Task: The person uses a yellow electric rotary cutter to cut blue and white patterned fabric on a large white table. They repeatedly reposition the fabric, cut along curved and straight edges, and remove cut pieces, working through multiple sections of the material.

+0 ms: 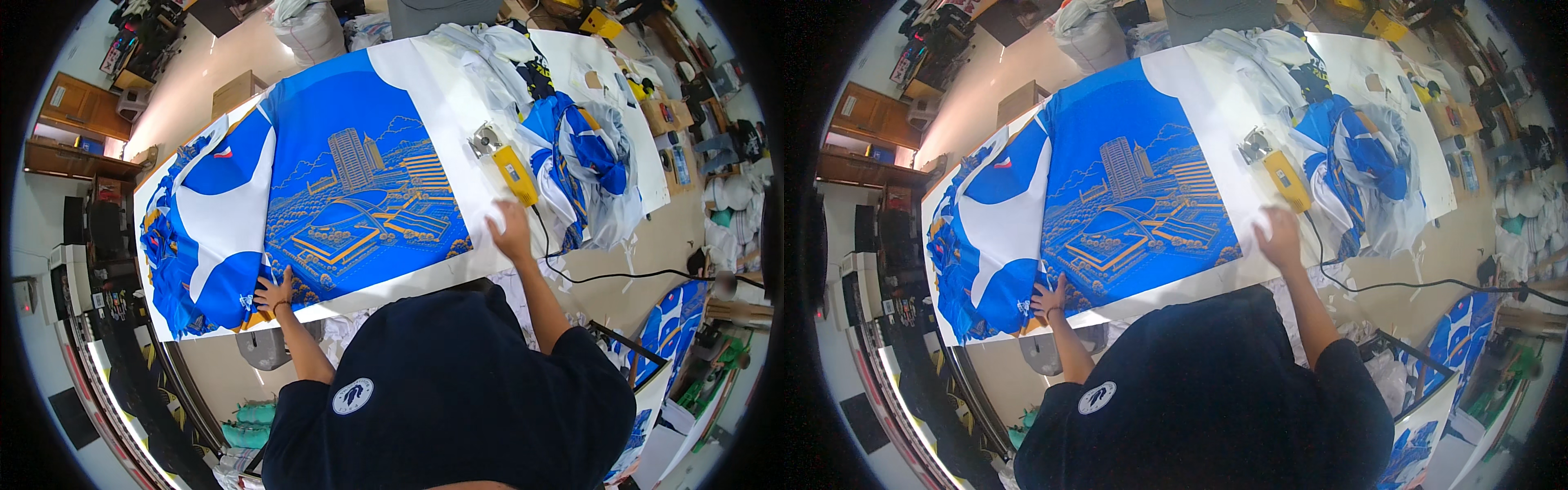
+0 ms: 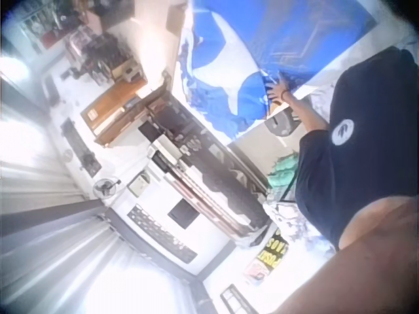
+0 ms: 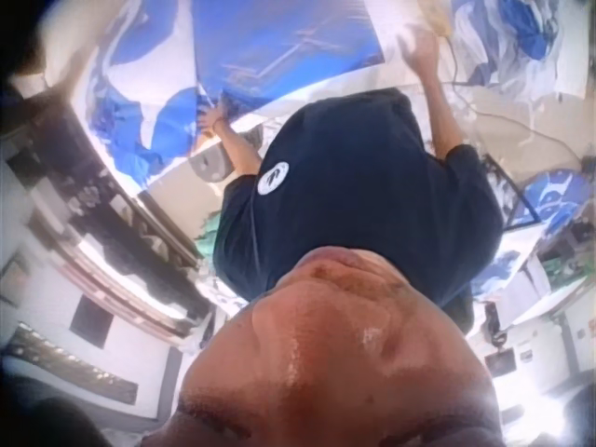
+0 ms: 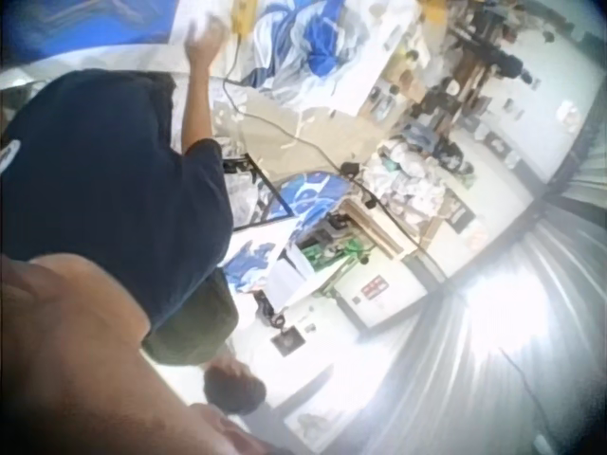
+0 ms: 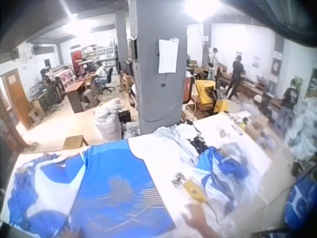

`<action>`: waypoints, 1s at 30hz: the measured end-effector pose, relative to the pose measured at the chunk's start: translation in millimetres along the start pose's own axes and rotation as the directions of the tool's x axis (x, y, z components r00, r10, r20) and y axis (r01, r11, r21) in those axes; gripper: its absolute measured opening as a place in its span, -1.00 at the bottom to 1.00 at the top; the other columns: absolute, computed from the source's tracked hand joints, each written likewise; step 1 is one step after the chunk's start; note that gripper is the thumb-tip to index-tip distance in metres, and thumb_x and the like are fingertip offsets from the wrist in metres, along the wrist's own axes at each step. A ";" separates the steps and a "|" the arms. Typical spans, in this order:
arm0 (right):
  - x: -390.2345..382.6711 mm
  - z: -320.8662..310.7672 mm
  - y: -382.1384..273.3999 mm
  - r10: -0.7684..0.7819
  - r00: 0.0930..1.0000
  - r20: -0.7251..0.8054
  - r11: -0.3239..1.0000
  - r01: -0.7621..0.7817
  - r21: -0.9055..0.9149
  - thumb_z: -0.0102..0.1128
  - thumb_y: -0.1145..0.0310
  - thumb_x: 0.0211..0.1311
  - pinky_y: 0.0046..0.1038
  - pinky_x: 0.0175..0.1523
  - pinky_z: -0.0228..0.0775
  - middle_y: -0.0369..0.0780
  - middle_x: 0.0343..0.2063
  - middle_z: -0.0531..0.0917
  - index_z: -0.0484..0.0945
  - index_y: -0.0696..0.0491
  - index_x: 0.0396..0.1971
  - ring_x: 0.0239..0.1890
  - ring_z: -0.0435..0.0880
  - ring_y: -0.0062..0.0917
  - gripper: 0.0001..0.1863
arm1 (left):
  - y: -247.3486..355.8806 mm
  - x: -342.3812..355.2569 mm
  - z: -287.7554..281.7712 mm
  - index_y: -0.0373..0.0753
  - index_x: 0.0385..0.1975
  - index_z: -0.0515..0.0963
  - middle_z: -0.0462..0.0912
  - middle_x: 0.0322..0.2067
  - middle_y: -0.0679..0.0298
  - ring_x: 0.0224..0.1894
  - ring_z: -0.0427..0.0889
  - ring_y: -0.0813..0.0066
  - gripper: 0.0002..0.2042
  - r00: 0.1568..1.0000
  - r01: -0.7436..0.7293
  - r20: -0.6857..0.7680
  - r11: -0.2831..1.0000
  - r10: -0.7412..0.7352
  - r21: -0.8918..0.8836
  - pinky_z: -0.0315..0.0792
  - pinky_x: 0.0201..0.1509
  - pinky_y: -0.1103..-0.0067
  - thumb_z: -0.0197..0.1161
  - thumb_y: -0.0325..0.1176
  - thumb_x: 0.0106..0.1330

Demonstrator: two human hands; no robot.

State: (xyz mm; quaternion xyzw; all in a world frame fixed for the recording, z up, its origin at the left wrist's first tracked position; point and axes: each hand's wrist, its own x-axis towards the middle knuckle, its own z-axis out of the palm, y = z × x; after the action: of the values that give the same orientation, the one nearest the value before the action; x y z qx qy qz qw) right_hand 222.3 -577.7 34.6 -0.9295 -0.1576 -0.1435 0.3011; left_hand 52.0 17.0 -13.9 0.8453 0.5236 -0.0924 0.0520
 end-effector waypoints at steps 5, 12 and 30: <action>51.5 3.3 63.2 0.357 0.934 -0.035 0.926 -0.358 -0.121 0.45 0.08 0.13 -0.15 0.23 0.39 0.07 0.13 0.52 0.48 0.12 0.20 0.15 0.53 -0.01 -0.31 | 111.7 -70.0 7.8 -0.10 0.53 0.15 -0.03 0.52 -0.26 0.57 -0.10 -0.28 0.04 0.838 -0.542 -0.210 0.814 0.504 -0.208 -0.03 0.51 -0.13 0.27 0.45 0.15; 104.6 0.9 111.6 0.528 0.582 0.618 0.761 -0.648 -0.040 0.49 0.14 -0.07 -0.28 -0.11 0.61 -0.02 -0.25 0.72 0.48 0.22 0.15 -0.29 0.77 -0.21 -0.24 | 165.4 -146.4 32.7 -0.03 0.58 0.06 -0.20 0.58 -0.14 0.61 -0.26 -0.20 0.03 0.759 -0.650 -0.126 0.755 0.638 -0.092 -0.35 0.59 -0.06 0.24 0.43 0.20; -116.1 -35.5 -6.8 0.681 0.599 0.421 0.566 -0.795 0.216 0.70 0.12 -0.25 -0.22 0.06 0.55 0.04 -0.09 0.69 0.41 0.20 0.12 -0.02 0.72 -0.20 -0.09 | 16.5 -95.5 26.1 0.18 0.60 -0.03 -0.24 0.59 -0.12 0.55 -0.28 -0.47 -0.01 0.926 -0.361 -0.098 0.931 0.364 0.045 -0.34 0.51 -0.27 0.11 0.49 0.24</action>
State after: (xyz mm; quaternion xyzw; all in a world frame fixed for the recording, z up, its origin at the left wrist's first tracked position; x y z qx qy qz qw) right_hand 108.0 -617.9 23.6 -0.8401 0.1836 0.1690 0.4816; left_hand 22.6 -78.8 -19.4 0.9318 0.3590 -0.0435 0.0297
